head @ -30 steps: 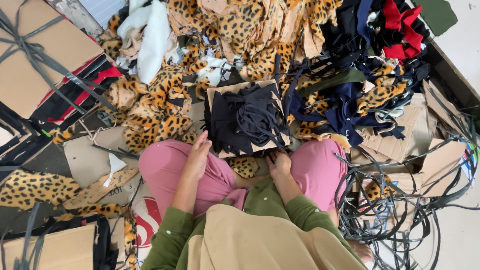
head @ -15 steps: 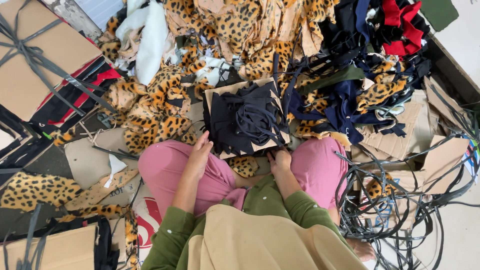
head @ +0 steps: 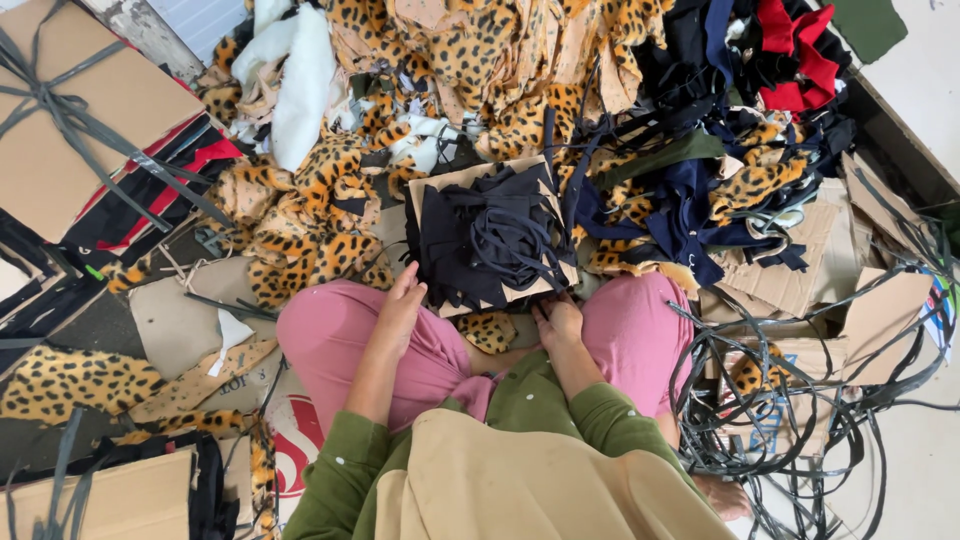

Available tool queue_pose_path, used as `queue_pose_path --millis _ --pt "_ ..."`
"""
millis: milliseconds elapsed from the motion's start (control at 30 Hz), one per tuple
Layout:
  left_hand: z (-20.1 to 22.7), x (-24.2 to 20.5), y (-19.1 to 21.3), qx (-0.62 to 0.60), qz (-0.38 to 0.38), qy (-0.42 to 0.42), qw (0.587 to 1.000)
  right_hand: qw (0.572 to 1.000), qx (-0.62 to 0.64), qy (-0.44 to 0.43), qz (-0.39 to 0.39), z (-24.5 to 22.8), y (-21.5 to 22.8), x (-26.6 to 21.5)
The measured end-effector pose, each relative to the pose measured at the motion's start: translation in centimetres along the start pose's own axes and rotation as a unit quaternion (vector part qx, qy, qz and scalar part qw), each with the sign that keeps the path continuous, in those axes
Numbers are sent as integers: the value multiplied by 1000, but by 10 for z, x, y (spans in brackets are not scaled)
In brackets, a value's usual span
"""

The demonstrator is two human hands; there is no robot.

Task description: The person gathers black fabric strips by hand from a pile of textile remnants and stacks them onto a piece of cardboard resting on their lap.

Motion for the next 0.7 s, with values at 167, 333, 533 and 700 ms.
queue_pose_path --millis 167,333,533,700 --pt "6 -6 1 12 -6 -12 1000 1000 18 -5 -24 -10 -14 -33" --pt "9 -11 1 13 2 -17 1000 1000 17 -10 -17 -9 -8 -24" --pt "9 -11 0 16 10 -25 1000 999 24 -21 11 -9 0 -11" --pt "10 -12 0 12 5 -23 1000 999 -7 -17 31 -6 1 0"
Point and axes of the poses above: each hand's wrist, its own x-axis towards the middle knuckle, its own y-axis out of the back of the hand, z = x × y, the point moved 3 cm from there along x, towards the middle knuckle, and after that the axes turned 13 degrees about x, right-handed, at the moved point
